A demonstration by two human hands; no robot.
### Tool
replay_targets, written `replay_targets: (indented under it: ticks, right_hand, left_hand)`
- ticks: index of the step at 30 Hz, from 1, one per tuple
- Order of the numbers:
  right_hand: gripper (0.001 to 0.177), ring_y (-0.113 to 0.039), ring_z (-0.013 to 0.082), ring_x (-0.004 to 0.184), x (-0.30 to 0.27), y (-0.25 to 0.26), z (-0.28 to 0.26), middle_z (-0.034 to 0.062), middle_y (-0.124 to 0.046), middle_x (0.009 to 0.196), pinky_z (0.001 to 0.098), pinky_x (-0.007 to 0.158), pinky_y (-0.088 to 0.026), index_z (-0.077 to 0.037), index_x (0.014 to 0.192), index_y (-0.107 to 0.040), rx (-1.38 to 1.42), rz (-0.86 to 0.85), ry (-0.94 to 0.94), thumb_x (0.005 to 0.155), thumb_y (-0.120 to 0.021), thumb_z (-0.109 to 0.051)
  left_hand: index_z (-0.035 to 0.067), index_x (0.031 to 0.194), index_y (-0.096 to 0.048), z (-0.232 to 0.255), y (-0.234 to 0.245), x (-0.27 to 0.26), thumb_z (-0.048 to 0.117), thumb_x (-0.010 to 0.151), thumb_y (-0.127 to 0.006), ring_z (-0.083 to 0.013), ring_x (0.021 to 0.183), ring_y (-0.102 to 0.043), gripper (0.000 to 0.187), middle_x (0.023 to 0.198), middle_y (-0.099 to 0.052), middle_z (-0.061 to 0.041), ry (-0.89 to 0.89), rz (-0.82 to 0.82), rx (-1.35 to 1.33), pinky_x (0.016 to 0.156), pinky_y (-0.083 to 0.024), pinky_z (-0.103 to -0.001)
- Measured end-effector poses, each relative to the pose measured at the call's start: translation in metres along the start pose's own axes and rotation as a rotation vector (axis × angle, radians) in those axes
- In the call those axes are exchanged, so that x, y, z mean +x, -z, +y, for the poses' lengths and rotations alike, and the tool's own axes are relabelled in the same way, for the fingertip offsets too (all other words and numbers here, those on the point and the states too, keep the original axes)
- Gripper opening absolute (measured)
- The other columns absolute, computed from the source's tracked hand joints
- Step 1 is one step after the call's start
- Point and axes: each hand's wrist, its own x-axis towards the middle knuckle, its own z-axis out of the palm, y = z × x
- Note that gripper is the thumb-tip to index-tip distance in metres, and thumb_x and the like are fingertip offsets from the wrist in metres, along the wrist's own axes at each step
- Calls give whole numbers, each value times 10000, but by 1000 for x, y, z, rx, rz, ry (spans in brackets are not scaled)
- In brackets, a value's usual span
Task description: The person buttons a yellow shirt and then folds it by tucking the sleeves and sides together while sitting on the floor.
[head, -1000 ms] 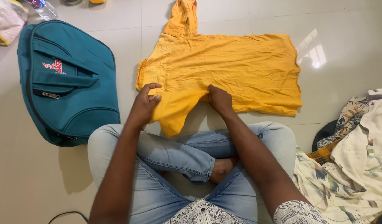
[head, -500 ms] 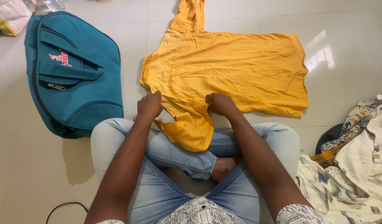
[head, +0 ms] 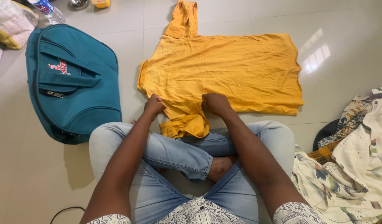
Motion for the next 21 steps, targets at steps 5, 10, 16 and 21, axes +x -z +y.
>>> replay_targets:
  ticks: [5,10,16,21]
  right_hand:
    - [255,-695,384,899,-3,3,-6,150,-738,946,526,737,-535,-142,1009,-708,27,-16,5,870,-659,-351]
    - [310,-698,375,927,-15,-13,2,143,-740,988,517,736,-542,-129,1045,-708,-72,-93,-13,919,-680,-411]
    - [263,-722,333,980,-21,-26,42,119,-755,1022,474,792,-562,-150,1043,-731,-210,-189,-151,789,-711,-213]
    - [278,-718,326,1041,-27,-18,80,118,-750,1102,484,815,-579,-173,1076,-759,-314,-239,-282,804,-714,-207]
  left_hand:
    - [78,945,-656,-32,-14,42,35,790,-726,-163,665,-595,175,854,-660,-58,19,-55,-333,564,-496,-362]
    - [148,1045,-630,-23,15,41,13,839,-558,-180,760,-635,257,871,-640,-28,106,-347,-513,697,-553,-346]
    - [64,1196,-721,-13,51,29,106,937,-541,-187,794,-621,318,916,-652,-59,43,-491,-322,734,-544,-340]
    - [84,1223,-752,-16,53,28,-55,792,-653,-174,749,-584,463,889,-665,-65,-170,-415,-188,674,-490,-333]
